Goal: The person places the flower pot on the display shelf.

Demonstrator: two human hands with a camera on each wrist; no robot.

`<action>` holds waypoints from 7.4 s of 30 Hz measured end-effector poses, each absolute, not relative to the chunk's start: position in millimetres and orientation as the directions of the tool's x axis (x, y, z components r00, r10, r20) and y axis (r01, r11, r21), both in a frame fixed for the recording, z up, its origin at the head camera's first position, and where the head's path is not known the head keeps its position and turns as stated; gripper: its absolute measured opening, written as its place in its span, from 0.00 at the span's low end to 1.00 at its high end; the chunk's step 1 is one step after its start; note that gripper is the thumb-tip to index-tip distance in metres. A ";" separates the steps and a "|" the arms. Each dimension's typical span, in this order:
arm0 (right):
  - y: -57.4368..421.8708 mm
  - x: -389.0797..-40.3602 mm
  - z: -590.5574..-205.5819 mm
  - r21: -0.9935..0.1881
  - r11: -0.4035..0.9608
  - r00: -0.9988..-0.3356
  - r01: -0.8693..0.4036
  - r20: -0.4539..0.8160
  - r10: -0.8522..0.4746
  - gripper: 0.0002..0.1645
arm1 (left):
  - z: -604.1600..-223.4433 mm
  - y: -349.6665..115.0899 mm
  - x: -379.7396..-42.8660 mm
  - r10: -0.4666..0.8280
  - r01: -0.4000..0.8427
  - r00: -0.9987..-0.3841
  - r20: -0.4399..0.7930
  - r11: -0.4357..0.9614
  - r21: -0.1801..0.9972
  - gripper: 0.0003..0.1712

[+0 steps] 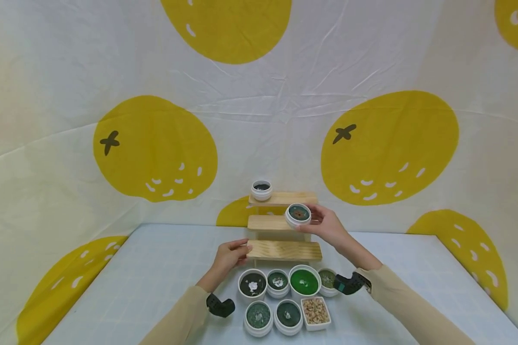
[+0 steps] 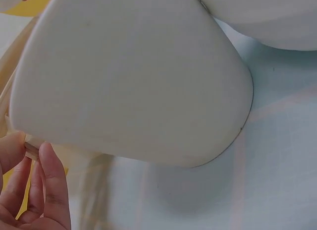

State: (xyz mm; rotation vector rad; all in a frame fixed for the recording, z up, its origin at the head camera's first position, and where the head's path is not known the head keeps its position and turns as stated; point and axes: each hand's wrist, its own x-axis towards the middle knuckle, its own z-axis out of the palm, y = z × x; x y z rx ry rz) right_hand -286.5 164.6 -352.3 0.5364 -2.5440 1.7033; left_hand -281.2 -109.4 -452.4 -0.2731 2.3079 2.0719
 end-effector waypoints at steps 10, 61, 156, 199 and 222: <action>149.8 -304.4 -345.0 -0.868 0.369 -0.933 -0.331 0.242 -0.268 0.37 | -457.2 -112.4 -281.6 -0.118 -0.137 -0.985 -0.127 0.075 0.988 0.24; 131.9 -354.6 -333.7 -0.836 0.448 -0.947 -0.317 0.250 -0.203 0.38 | -453.4 -109.9 -284.9 -0.105 -0.137 -0.986 -0.127 0.097 0.986 0.24; 150.0 -275.6 -380.3 -0.865 0.281 -0.909 -0.415 0.410 -0.078 0.24 | -453.5 -109.0 -284.4 -0.120 -0.167 -0.980 -0.158 0.072 0.983 0.24; 242.4 -209.0 -458.5 -0.892 0.447 -0.998 -0.068 0.057 -0.036 0.42 | -456.0 -110.1 -284.4 -0.091 -0.182 -0.980 -0.179 0.015 0.983 0.25; 243.5 -210.4 -474.9 -0.938 0.336 -0.992 -0.082 0.045 -0.117 0.48 | -458.8 -111.0 -282.6 -0.089 -0.160 -0.983 -0.160 -0.010 0.987 0.27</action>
